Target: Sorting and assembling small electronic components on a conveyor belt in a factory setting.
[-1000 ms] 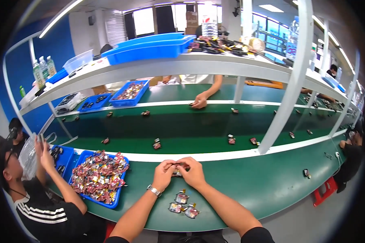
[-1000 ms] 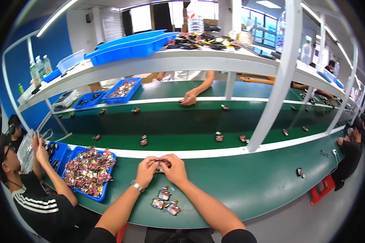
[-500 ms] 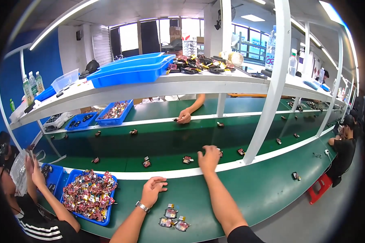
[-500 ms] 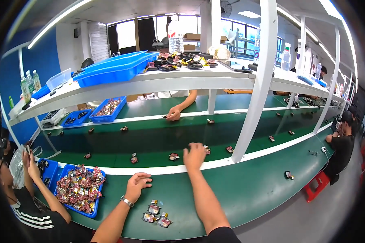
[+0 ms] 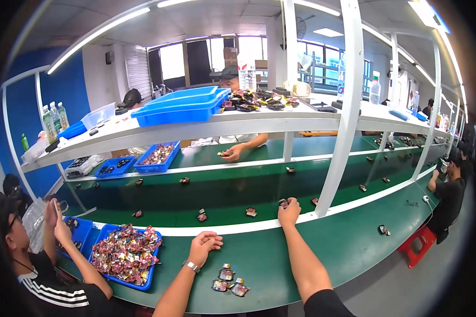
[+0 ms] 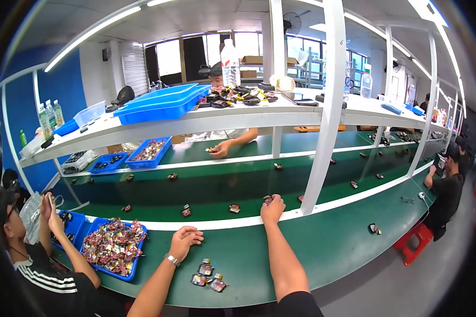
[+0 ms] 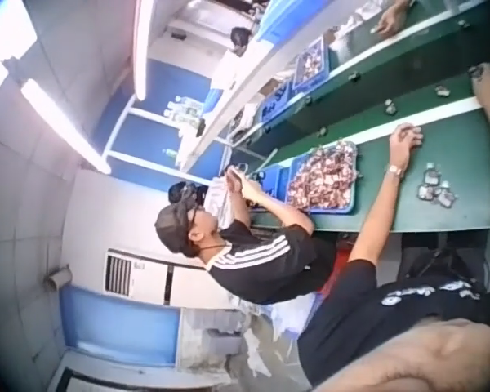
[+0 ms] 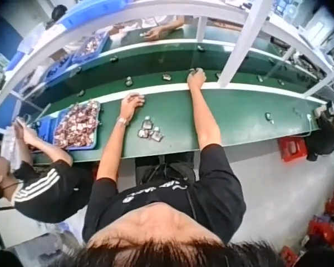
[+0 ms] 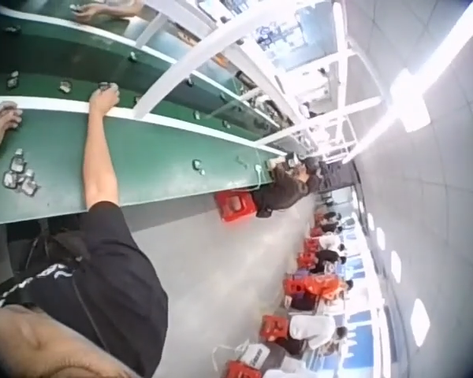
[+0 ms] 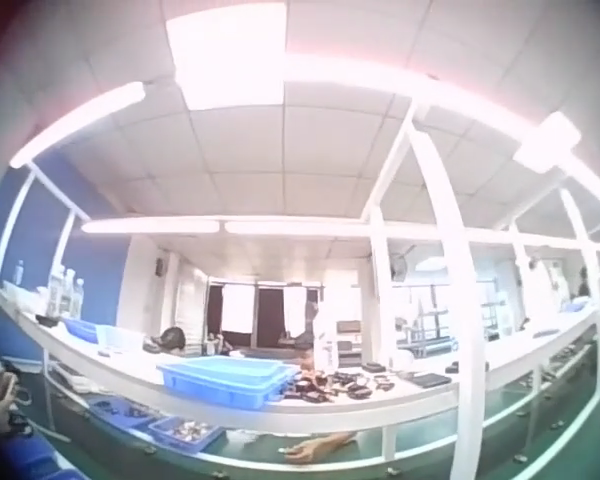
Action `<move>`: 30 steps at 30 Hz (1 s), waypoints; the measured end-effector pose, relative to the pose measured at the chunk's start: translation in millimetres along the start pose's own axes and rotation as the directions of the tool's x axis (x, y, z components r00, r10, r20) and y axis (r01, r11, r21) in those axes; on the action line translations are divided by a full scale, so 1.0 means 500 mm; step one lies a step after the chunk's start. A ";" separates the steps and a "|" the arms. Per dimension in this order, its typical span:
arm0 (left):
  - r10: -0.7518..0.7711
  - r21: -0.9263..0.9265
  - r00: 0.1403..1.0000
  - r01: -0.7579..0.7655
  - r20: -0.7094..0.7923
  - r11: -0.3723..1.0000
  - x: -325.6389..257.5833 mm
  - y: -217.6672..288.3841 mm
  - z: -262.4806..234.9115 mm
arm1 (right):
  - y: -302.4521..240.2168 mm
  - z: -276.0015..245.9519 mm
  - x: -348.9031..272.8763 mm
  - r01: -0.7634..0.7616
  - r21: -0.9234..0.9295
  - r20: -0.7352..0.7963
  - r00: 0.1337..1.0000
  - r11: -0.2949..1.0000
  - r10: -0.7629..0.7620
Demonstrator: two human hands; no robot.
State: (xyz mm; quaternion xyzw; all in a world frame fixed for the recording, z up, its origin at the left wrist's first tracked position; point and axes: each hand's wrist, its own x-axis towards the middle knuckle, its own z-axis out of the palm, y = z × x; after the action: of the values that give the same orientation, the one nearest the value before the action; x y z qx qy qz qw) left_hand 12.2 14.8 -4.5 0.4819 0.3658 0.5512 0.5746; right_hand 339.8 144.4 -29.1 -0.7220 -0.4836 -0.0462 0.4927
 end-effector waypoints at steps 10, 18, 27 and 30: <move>-0.123 0.025 0.988 0.121 0.099 0.992 -0.012 -0.012 -0.028 | -0.236 -0.138 -0.219 -0.017 0.760 0.542 0.569 0.650 -0.619; -0.207 0.040 0.949 0.204 0.239 0.978 -0.006 0.009 -0.031 | -0.253 -0.156 -0.261 0.184 0.744 0.506 0.473 0.643 -0.721; -0.181 0.024 0.975 0.179 0.132 0.984 -0.026 0.016 0.001 | -0.260 -0.154 -0.245 0.551 0.654 0.323 0.418 0.519 -0.849; -0.166 0.018 0.977 0.165 0.132 0.986 -0.025 0.013 0.014 | -0.252 -0.157 -0.240 0.529 0.649 0.352 0.427 0.546 -0.833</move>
State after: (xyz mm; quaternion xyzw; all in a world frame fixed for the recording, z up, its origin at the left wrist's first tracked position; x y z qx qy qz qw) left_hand 15.7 0.8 2.3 0.4874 0.3675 0.4670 0.6398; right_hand 214.8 12.4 30.0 -0.2881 -0.8704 0.1069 0.3847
